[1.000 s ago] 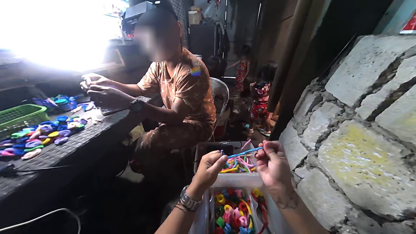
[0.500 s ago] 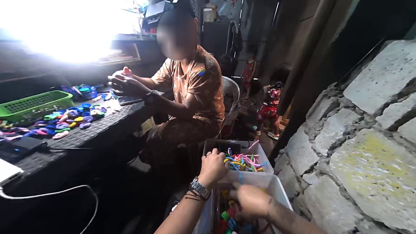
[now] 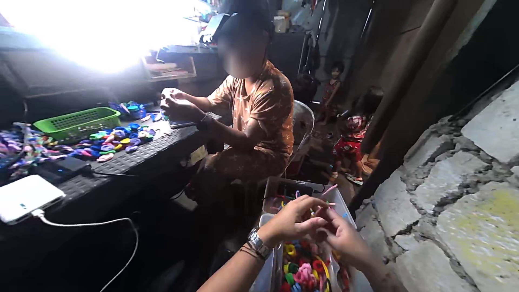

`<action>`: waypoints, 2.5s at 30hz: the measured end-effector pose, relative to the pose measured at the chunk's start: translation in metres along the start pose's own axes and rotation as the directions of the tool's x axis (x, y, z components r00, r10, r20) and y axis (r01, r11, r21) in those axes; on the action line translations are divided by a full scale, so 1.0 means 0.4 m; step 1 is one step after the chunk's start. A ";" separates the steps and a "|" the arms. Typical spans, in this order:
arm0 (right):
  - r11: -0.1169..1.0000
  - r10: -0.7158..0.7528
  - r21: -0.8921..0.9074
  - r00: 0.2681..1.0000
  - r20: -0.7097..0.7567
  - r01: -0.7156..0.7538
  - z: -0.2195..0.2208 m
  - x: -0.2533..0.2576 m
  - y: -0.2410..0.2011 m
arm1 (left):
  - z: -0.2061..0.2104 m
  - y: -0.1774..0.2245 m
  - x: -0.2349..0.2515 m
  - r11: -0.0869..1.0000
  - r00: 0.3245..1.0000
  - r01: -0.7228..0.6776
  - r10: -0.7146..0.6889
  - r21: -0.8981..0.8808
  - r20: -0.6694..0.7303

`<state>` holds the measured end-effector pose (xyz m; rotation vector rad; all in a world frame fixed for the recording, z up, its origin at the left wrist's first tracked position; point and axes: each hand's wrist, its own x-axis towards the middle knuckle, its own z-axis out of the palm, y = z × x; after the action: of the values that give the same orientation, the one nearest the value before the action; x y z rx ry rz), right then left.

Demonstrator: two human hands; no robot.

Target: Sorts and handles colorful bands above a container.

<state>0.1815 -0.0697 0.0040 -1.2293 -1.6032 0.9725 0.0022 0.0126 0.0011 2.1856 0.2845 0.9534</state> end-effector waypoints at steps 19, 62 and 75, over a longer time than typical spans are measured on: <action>0.867 0.087 0.495 0.961 -0.263 0.057 0.033 0.005 -0.014 | 0.021 0.032 0.011 0.988 0.981 0.116 -0.131 -0.106 -0.144; 0.703 -0.376 0.475 0.843 -0.384 0.530 0.009 0.010 0.022 | 0.028 0.033 -0.007 0.951 0.989 0.151 -0.145 0.269 -0.042; 0.508 -0.182 0.686 0.843 -0.506 0.521 -0.020 0.020 0.000 | 0.006 0.022 -0.003 0.951 0.836 0.027 -0.190 -0.308 -0.515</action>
<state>0.1882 -0.0612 0.0079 -0.3494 -0.8392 0.9421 0.0023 0.0043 0.0055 1.5797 0.4950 1.4398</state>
